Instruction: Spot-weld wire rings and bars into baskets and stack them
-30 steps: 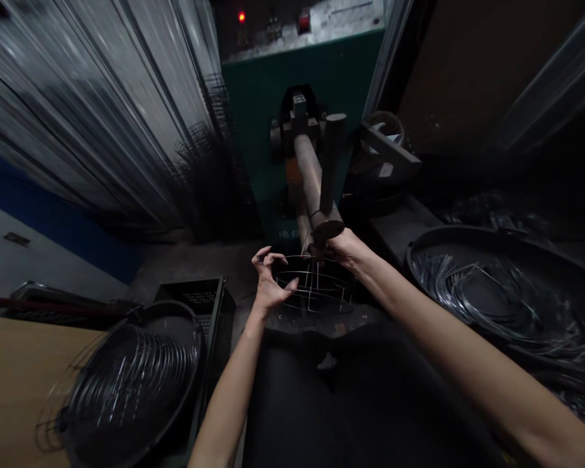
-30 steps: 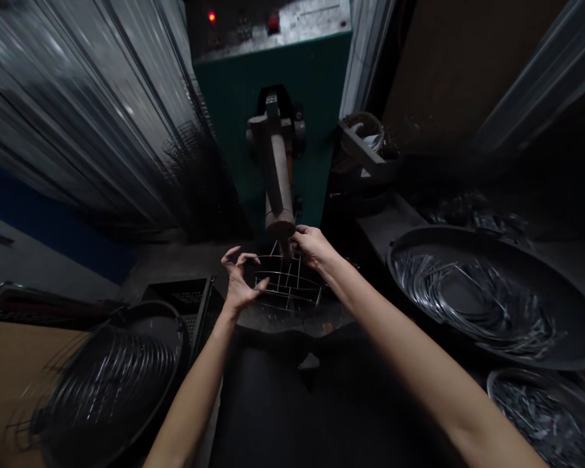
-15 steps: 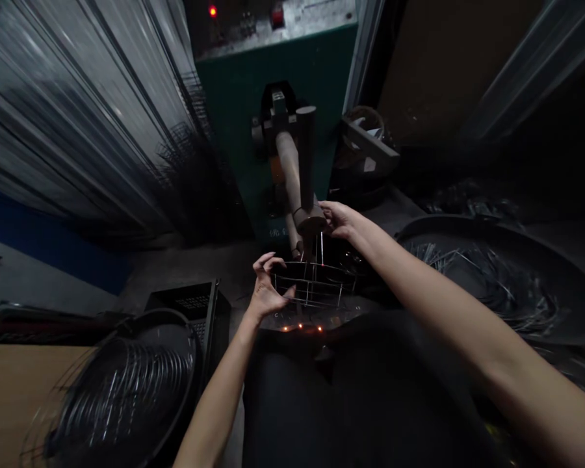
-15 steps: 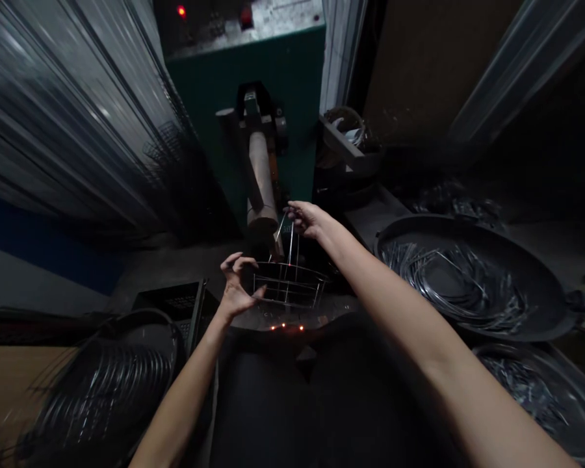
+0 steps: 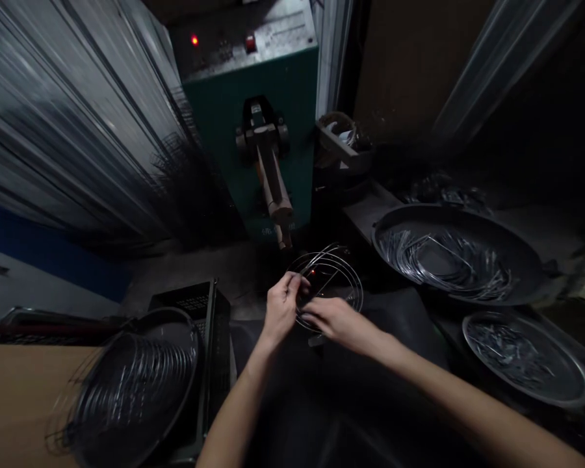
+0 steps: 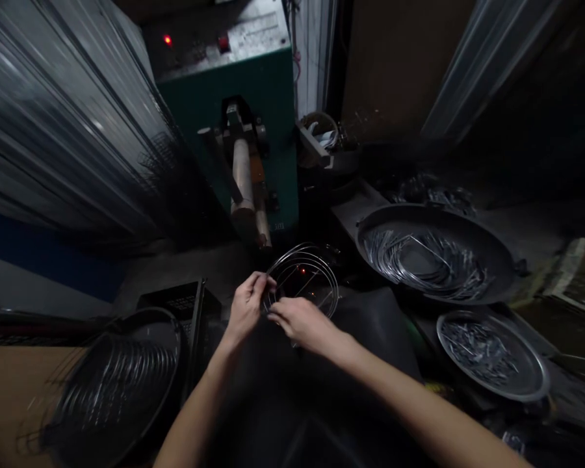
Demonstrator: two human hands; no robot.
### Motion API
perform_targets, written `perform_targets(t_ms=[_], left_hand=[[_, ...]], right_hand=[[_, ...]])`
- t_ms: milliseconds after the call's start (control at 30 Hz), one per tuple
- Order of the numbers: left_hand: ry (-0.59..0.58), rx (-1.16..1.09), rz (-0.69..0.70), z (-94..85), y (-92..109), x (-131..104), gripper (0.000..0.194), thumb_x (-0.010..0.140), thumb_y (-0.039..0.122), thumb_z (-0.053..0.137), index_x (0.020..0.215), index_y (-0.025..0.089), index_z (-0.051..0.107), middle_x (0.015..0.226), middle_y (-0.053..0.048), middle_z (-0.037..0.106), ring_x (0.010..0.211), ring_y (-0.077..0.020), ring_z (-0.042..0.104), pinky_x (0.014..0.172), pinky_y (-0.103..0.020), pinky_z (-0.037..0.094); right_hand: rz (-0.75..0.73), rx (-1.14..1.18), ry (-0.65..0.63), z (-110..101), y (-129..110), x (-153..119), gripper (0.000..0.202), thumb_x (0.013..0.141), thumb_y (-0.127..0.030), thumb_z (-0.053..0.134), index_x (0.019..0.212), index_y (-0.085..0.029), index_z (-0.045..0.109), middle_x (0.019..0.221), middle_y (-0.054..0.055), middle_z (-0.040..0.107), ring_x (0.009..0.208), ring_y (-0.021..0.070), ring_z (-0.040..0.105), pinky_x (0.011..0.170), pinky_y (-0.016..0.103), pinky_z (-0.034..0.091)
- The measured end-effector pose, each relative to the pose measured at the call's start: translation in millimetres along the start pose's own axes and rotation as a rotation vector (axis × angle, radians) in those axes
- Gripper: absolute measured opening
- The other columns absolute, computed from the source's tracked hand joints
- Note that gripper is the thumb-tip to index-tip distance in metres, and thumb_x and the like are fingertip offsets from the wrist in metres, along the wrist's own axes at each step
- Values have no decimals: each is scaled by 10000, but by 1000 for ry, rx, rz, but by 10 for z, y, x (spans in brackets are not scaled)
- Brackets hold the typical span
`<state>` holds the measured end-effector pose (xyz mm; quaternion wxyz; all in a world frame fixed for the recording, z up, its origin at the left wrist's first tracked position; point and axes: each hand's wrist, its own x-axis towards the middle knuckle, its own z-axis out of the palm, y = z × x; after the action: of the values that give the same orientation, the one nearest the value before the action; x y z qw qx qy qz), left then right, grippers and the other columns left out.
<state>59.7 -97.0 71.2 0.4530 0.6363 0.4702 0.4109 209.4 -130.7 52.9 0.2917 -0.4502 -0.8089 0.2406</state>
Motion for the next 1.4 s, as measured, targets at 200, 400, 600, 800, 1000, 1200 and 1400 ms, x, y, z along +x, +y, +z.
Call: perform_targets(t_ms=[200, 400, 600, 800, 1000, 1200, 1400], left_hand=[[-205, 26, 30, -395, 317, -207, 384, 886, 472, 479, 763, 138, 626, 552, 49, 375, 506, -64, 317, 492, -193, 259], [-381, -202, -188, -465, 463, -249, 390, 849, 507, 531, 772, 132, 600, 501, 75, 292, 447, -47, 252, 454, -173, 234], [-370, 104, -201, -145, -195, -461, 430, 906, 506, 396, 859, 148, 630, 541, 31, 451, 501, -87, 415, 513, -192, 354], [-191, 938, 134, -72, -619, -516, 376, 958, 270, 340, 1239, 200, 579, 932, -82, 677, 807, -161, 621, 708, -238, 431], [-273, 1048, 65, -71, -673, -453, 491, 932, 155, 342, 1403, 276, 414, 1072, -66, 645, 811, -155, 648, 684, -227, 456], [-334, 1022, 80, -11, -660, -326, 505, 933, 147, 351, 1416, 290, 388, 1097, -65, 629, 884, -163, 648, 743, -226, 462], [-357, 960, 120, -44, -648, -184, 521, 893, 98, 395, 1389, 254, 429, 1129, -70, 644, 938, -172, 646, 801, -247, 483]], right_hand=[[7, -245, 306, -1058, 49, -278, 352, 940, -328, 442, 1239, -224, 595, 1201, 79, 609, 1062, 200, 585, 898, 328, 473], [132, -47, 204, -961, -140, -436, 317, 896, -403, 482, 1015, -215, 708, 932, 30, 708, 833, 181, 662, 756, 269, 516], [320, -78, 54, -539, 141, -800, 341, 883, -411, 454, 954, -200, 711, 945, 39, 718, 834, 216, 670, 771, 312, 511], [214, -341, -152, -335, 263, -554, 431, 949, -300, 347, 1313, -190, 549, 1005, 74, 678, 843, 200, 634, 702, 278, 454], [232, -676, -344, -190, 358, -471, 513, 933, -177, 305, 1439, -198, 383, 999, 98, 634, 696, 183, 592, 550, 270, 333], [182, -672, -395, -175, 397, -254, 498, 958, -232, 293, 1453, -258, 337, 999, 83, 619, 730, 183, 600, 551, 263, 321], [127, -794, -483, -128, 431, -63, 556, 906, -100, 291, 1453, -192, 313, 1017, 144, 621, 739, 206, 627, 556, 271, 342]])
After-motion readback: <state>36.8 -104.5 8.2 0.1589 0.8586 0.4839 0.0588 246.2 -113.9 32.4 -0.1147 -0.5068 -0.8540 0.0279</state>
